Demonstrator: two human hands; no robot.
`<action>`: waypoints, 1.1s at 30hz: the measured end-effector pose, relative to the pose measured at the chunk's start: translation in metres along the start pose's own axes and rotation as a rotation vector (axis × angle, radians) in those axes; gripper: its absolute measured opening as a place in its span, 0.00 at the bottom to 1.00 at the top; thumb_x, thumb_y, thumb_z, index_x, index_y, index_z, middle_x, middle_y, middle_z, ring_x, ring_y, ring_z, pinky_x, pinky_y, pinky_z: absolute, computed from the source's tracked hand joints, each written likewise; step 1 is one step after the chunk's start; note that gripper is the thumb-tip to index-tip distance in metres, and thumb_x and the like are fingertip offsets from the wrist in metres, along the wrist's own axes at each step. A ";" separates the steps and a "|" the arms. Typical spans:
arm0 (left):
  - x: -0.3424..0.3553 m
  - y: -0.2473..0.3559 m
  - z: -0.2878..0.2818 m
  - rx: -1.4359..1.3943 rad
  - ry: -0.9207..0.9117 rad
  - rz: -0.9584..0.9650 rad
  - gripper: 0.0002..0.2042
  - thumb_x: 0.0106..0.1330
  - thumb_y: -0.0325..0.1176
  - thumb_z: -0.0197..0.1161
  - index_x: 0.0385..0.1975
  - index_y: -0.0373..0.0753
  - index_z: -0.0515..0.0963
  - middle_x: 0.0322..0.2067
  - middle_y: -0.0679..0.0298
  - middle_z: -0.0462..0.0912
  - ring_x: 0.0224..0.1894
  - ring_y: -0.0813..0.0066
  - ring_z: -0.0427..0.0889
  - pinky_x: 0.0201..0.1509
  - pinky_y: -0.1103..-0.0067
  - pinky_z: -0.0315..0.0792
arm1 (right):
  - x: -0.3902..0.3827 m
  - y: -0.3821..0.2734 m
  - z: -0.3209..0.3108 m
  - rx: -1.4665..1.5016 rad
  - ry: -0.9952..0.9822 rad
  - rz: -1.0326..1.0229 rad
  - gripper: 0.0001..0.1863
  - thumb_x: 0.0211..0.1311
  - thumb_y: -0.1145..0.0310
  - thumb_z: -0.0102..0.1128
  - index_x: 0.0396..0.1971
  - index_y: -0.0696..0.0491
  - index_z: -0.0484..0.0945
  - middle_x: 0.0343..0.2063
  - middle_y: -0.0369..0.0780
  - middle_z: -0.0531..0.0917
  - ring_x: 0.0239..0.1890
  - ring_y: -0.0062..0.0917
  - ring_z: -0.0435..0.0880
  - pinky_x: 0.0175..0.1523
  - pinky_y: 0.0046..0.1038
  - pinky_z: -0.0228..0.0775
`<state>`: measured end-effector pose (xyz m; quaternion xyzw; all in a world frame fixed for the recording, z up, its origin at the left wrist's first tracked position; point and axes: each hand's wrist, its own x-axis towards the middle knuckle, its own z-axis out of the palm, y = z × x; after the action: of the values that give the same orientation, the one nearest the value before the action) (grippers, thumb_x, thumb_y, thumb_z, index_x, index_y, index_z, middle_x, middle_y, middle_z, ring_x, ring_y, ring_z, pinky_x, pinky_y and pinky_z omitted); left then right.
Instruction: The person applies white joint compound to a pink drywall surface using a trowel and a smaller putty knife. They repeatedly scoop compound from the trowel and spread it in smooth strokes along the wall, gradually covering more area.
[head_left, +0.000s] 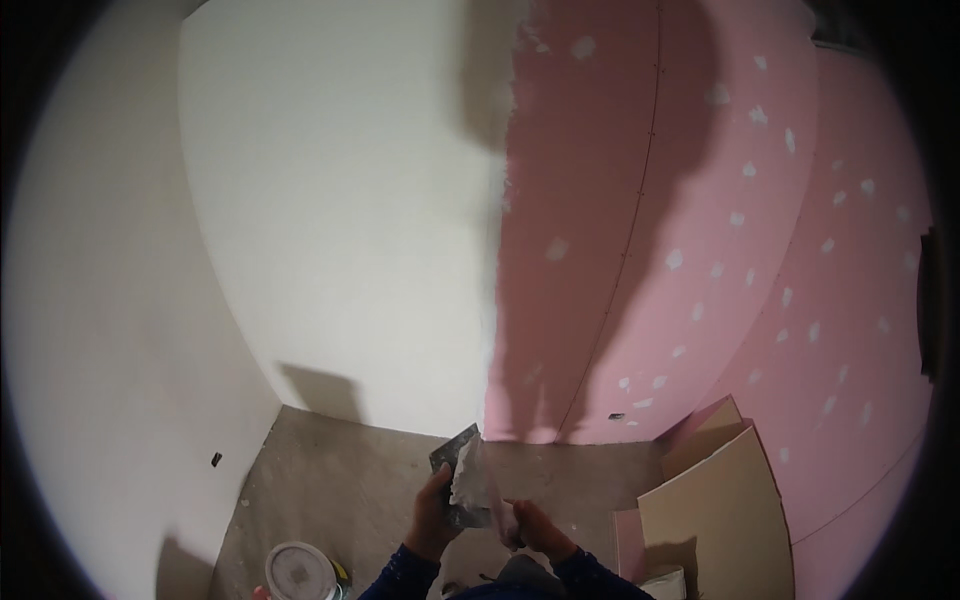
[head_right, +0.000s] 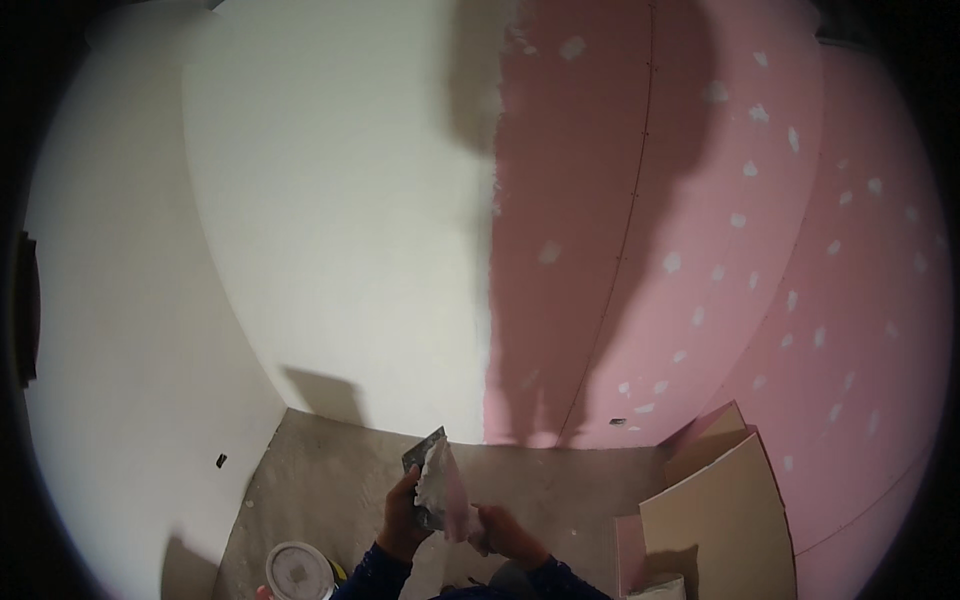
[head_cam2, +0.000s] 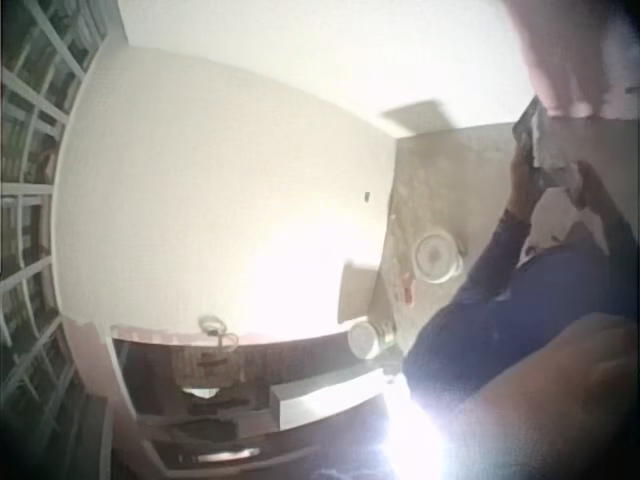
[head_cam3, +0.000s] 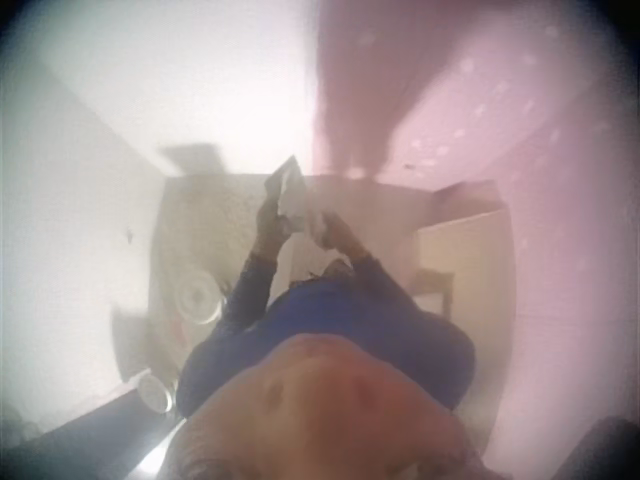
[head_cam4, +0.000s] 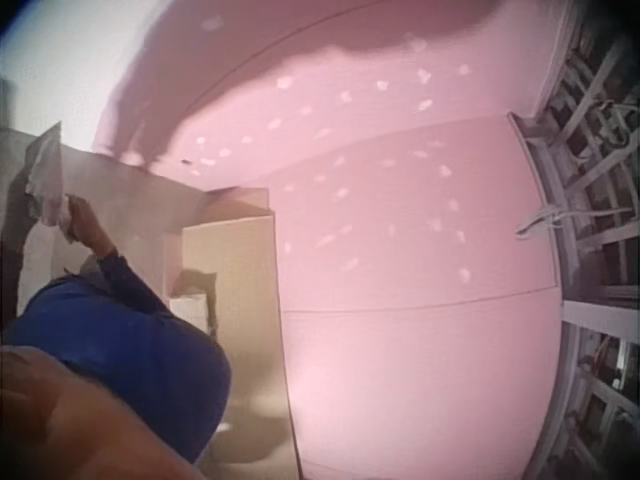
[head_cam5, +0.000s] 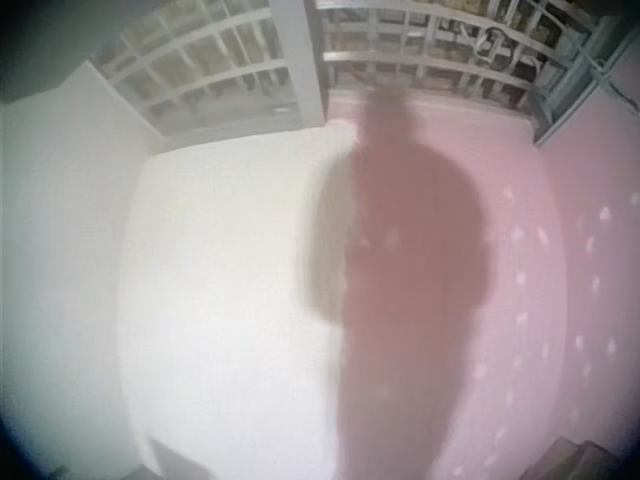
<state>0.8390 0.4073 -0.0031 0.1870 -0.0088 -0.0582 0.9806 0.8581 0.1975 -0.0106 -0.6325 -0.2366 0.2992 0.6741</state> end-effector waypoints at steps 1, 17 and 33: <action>0.001 -0.002 -0.002 -0.038 -0.020 -0.036 0.23 0.77 0.45 0.54 0.64 0.36 0.71 0.56 0.54 0.81 0.55 0.58 0.84 0.61 0.60 0.78 | 0.004 0.000 0.003 0.016 0.032 0.069 0.44 0.69 0.24 0.35 0.44 0.55 0.78 0.16 0.33 0.73 0.14 0.17 0.68 0.18 0.23 0.54; 0.164 0.057 -0.029 1.160 0.162 0.487 0.38 0.64 0.26 0.69 0.74 0.42 0.60 0.55 0.59 0.80 0.51 0.69 0.82 0.52 0.75 0.80 | 0.320 0.089 -0.140 -0.073 -0.056 0.012 0.31 0.69 0.47 0.62 0.63 0.52 0.76 0.59 0.45 0.79 0.55 0.25 0.78 0.63 0.38 0.69; 0.297 0.248 -0.094 0.380 0.353 0.343 0.30 0.73 0.53 0.54 0.67 0.37 0.68 0.53 0.53 0.81 0.53 0.52 0.82 0.59 0.56 0.77 | 0.434 0.043 -0.149 -0.219 -0.909 0.098 0.19 0.74 0.54 0.57 0.50 0.54 0.84 0.47 0.46 0.85 0.44 0.30 0.84 0.52 0.39 0.77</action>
<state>1.1655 0.6362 -0.0010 0.3701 0.1197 0.1444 0.9099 1.2652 0.3968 -0.0926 -0.5152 -0.5078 0.5507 0.4165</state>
